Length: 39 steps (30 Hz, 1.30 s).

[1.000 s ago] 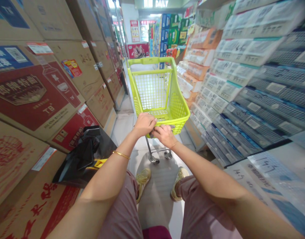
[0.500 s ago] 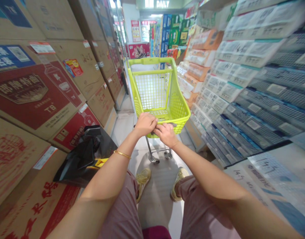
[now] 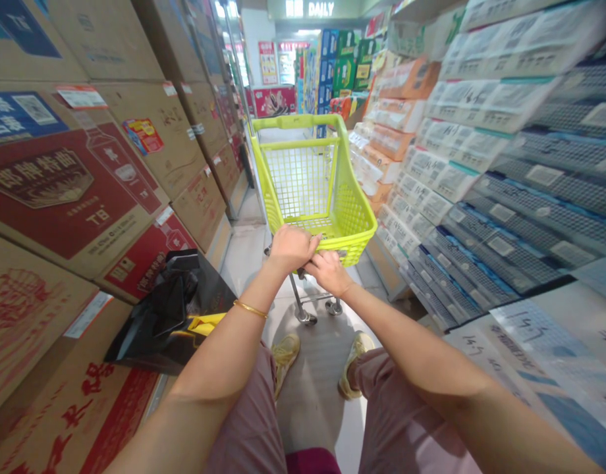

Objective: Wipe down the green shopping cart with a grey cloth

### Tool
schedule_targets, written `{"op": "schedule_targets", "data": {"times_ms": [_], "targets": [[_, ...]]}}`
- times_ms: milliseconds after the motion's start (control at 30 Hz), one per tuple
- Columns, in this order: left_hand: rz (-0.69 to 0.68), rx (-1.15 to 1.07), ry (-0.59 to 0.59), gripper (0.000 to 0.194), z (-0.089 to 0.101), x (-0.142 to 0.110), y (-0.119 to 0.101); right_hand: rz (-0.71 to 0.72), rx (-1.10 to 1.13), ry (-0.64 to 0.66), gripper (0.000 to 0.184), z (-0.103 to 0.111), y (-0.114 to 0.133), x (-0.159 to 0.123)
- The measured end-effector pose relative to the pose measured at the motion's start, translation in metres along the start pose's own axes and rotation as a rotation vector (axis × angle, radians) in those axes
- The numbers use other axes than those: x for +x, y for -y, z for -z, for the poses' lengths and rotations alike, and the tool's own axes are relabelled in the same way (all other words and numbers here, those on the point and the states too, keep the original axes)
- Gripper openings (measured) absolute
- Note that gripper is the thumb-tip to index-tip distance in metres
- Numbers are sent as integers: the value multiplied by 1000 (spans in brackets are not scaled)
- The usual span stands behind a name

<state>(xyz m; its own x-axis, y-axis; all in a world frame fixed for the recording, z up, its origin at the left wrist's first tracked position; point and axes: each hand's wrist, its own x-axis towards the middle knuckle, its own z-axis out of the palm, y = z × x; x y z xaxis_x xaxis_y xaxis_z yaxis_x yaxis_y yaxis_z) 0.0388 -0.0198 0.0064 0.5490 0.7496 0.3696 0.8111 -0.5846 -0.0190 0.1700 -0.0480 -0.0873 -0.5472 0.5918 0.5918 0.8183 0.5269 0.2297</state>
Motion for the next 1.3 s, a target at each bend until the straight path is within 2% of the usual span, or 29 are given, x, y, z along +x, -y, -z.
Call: {"op": "schedule_targets", "data": {"times_ms": [167, 333, 567, 700, 833, 1067, 1300], "targets": [[-32, 2, 40, 47, -3, 1, -6, 61, -27, -103, 20, 0, -7, 2], [-19, -19, 16, 52, -4, 0, -4, 121, -3, -105, 24, 7, -17, 4], [7, -43, 7, 56, -3, 0, 2, 113, 87, -190, 26, 16, -24, 8], [3, -64, 20, 52, -2, -3, 6, 24, 105, -243, 26, 19, -27, 11], [1, -58, 16, 48, -2, -4, 8, -29, 77, -189, 27, 15, -27, 12], [-28, -52, 16, 45, -4, -1, 11, -25, 38, -142, 24, 0, -22, 6], [-28, -42, -6, 42, -4, -1, 16, 82, -37, -31, 23, -6, -14, -8]]}}
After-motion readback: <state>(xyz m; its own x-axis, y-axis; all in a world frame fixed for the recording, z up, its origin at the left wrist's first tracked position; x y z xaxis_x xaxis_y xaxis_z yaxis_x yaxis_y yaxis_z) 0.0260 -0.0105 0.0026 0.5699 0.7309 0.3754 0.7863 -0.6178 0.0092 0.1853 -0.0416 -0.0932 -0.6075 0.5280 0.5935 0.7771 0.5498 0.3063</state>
